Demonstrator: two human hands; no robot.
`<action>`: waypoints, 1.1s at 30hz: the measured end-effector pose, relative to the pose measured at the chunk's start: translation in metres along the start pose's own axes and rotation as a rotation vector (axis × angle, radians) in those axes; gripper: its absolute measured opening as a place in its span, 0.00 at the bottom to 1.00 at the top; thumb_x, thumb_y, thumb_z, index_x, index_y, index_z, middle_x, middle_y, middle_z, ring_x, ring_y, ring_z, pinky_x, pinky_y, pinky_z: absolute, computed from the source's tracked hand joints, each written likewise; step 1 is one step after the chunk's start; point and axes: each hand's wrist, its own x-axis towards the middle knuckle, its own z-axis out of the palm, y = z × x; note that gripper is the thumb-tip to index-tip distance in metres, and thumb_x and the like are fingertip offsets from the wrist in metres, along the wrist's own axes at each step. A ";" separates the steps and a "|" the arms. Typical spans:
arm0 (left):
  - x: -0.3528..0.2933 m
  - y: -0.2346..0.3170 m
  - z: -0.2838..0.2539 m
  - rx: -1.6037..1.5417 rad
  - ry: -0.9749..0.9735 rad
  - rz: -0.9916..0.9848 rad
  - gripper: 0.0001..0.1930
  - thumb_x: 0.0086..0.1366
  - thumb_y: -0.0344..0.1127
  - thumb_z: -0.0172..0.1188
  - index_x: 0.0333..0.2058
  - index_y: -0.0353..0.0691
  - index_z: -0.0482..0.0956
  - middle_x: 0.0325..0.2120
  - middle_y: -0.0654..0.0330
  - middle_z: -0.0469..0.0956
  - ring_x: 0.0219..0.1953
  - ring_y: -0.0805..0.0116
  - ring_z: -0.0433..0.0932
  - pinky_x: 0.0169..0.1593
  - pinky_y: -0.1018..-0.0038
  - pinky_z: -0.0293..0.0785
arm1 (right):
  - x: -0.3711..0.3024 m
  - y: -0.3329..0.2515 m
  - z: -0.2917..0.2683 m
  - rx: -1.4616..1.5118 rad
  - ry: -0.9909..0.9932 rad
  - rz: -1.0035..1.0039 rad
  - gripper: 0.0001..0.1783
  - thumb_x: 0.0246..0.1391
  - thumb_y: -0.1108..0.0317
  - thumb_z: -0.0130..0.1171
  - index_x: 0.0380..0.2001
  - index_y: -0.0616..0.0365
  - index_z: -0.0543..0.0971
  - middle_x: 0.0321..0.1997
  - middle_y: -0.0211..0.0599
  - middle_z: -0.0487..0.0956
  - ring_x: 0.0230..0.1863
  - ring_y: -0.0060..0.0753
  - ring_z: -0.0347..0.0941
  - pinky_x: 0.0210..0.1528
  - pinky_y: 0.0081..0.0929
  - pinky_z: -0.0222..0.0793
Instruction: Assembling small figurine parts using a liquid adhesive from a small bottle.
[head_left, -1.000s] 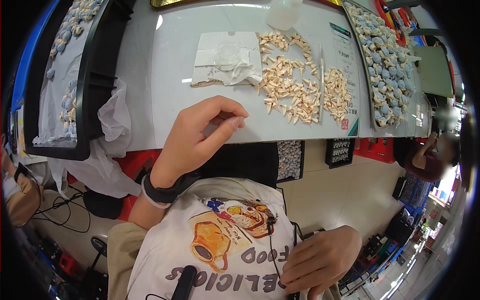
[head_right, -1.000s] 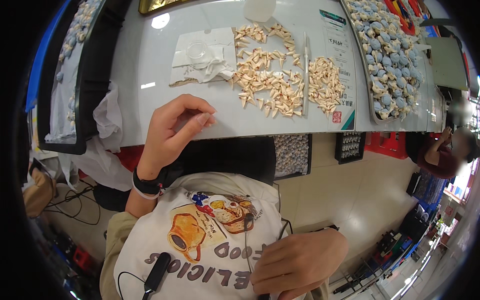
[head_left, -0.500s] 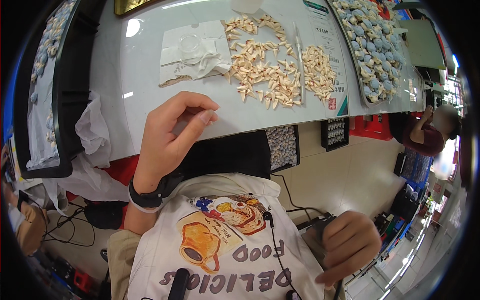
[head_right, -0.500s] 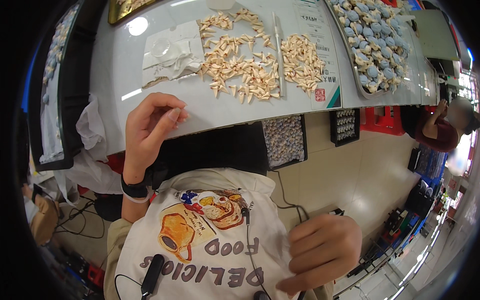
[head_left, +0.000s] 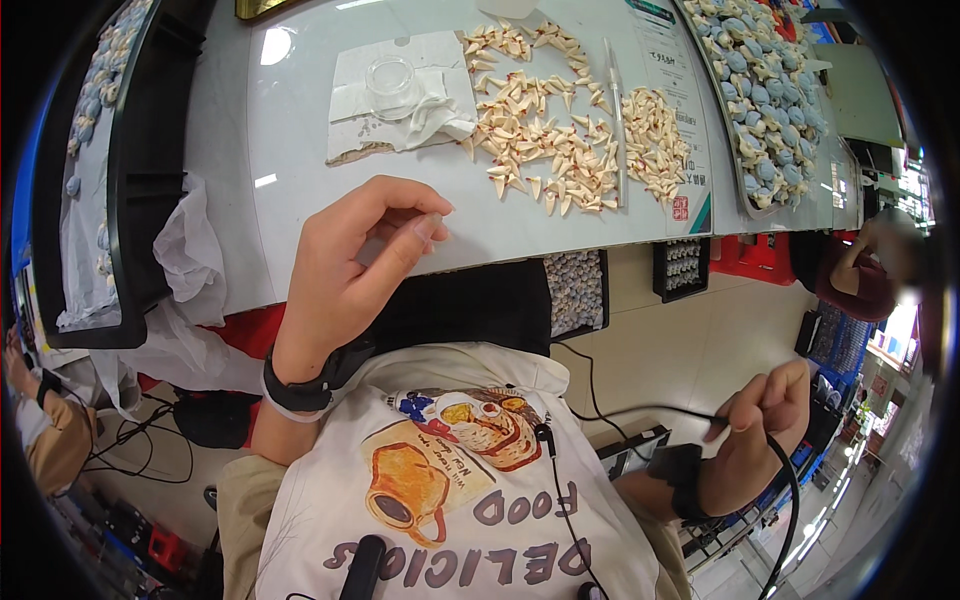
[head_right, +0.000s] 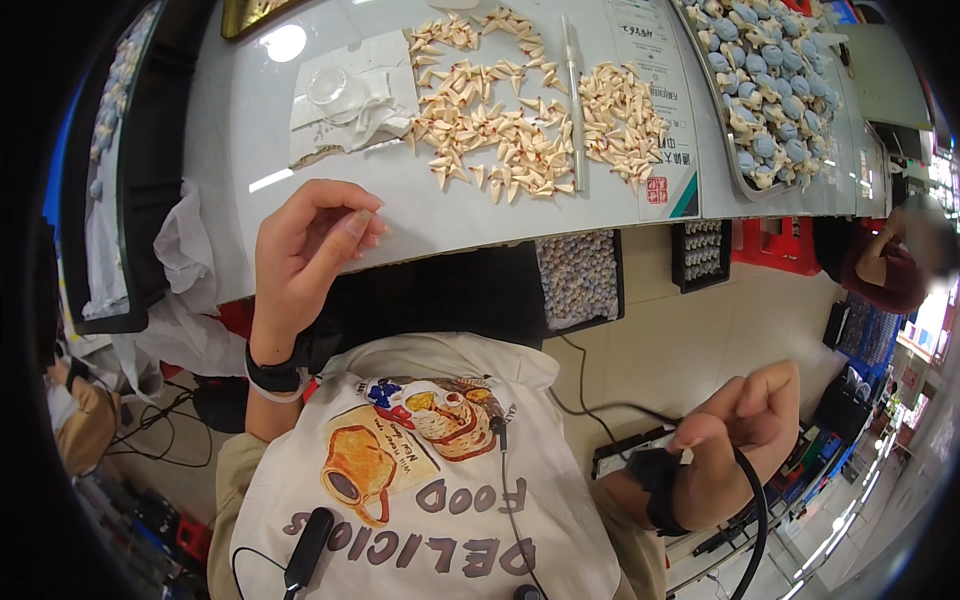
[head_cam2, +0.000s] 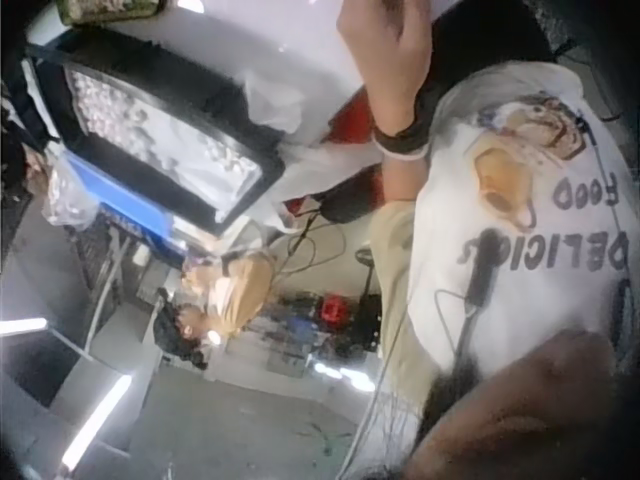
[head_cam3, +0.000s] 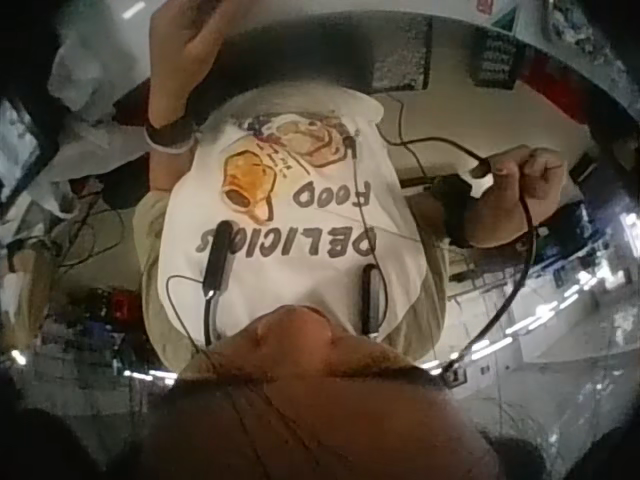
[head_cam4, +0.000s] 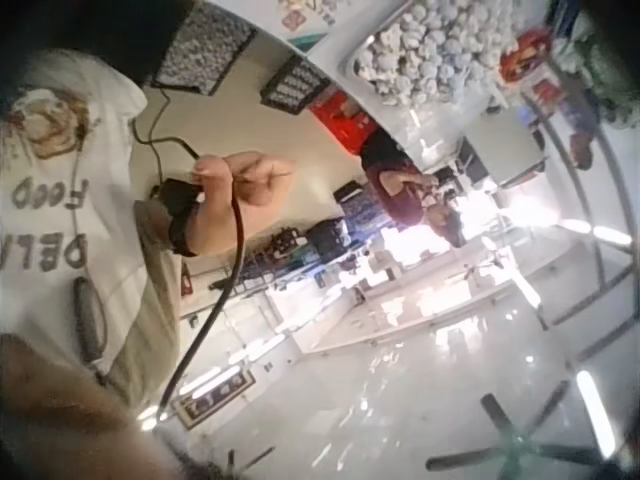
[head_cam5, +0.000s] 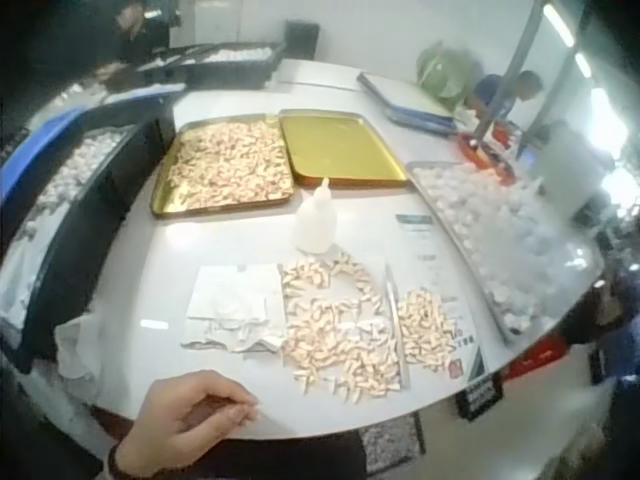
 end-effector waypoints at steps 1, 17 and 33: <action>0.001 -0.001 0.001 -0.010 0.001 0.002 0.06 0.62 0.25 0.54 0.38 0.32 0.77 0.29 0.59 0.78 0.33 0.74 0.79 0.37 0.80 0.74 | -0.001 0.009 -0.004 -0.003 0.002 -0.001 0.23 0.44 0.64 0.69 0.22 0.55 0.61 0.13 0.30 0.70 0.13 0.14 0.59 0.17 0.12 0.54; 0.000 0.000 0.004 0.049 -0.004 0.053 0.06 0.64 0.25 0.53 0.38 0.32 0.76 0.30 0.61 0.78 0.32 0.78 0.76 0.33 0.85 0.69 | -0.009 0.030 0.040 -0.633 -1.161 -0.024 0.21 0.45 0.51 0.66 0.19 0.57 0.73 0.15 0.37 0.73 0.17 0.38 0.72 0.22 0.30 0.64; 0.004 0.002 0.005 0.154 -0.100 0.116 0.06 0.63 0.27 0.54 0.38 0.33 0.76 0.31 0.56 0.78 0.34 0.67 0.80 0.39 0.76 0.74 | 0.013 -0.014 0.098 0.574 -1.155 -0.794 0.09 0.53 0.70 0.57 0.30 0.67 0.79 0.27 0.45 0.79 0.26 0.39 0.75 0.30 0.29 0.71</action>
